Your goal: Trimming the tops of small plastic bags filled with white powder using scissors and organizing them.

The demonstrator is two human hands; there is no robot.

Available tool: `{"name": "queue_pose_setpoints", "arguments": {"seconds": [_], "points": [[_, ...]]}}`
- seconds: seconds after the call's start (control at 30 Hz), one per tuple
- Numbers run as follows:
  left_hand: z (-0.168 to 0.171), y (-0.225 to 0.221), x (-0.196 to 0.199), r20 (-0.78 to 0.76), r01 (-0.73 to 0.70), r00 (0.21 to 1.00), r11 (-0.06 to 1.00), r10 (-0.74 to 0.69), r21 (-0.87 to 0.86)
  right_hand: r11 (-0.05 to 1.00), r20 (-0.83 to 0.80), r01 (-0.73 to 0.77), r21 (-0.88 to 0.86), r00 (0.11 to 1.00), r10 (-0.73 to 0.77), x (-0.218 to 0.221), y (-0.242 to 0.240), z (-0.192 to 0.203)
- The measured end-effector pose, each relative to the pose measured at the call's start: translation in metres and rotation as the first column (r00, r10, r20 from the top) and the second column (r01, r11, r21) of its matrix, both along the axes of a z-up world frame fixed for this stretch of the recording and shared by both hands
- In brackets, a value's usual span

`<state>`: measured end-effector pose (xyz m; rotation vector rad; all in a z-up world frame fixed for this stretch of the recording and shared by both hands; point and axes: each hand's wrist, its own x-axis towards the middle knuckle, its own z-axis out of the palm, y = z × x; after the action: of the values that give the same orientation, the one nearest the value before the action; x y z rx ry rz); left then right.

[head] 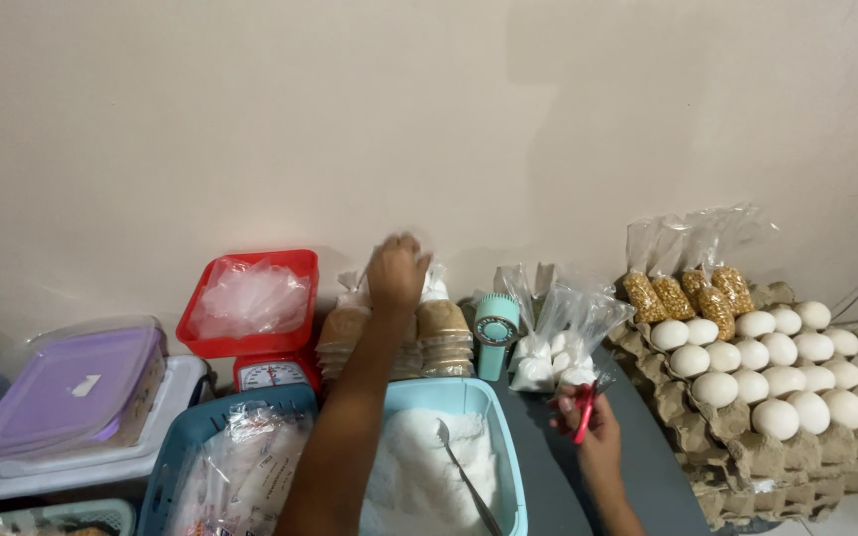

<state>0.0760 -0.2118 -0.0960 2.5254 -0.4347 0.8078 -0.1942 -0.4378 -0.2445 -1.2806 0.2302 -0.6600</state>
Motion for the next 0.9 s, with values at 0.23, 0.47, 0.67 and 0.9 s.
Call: {"name": "queue_pose_setpoints", "arguments": {"seconds": [0.23,0.47,0.67,0.9], "points": [[0.075,-0.054,-0.133,0.111,0.490,0.852,0.706,-0.512,-0.511,0.972,0.012,0.234,-0.018,0.972,-0.234,-0.005,-0.012,0.016],[-0.018,-0.154,-0.187,-0.674,0.531,0.508,0.811,-0.537,-0.246,0.909,0.032,0.415,0.031,0.909,-0.415,-0.002,-0.033,0.003],[-0.079,-0.194,-0.179,-0.622,0.433,0.642,0.882,-0.448,-0.187,0.917,-0.006,0.399,0.011,0.917,-0.399,-0.003,-0.032,0.008],[-0.096,-0.191,-0.176,-0.448,0.465,0.696,0.828,-0.561,-0.315,0.930,-0.042,0.367,0.024,0.930,-0.366,-0.007,-0.029,0.017]]}}
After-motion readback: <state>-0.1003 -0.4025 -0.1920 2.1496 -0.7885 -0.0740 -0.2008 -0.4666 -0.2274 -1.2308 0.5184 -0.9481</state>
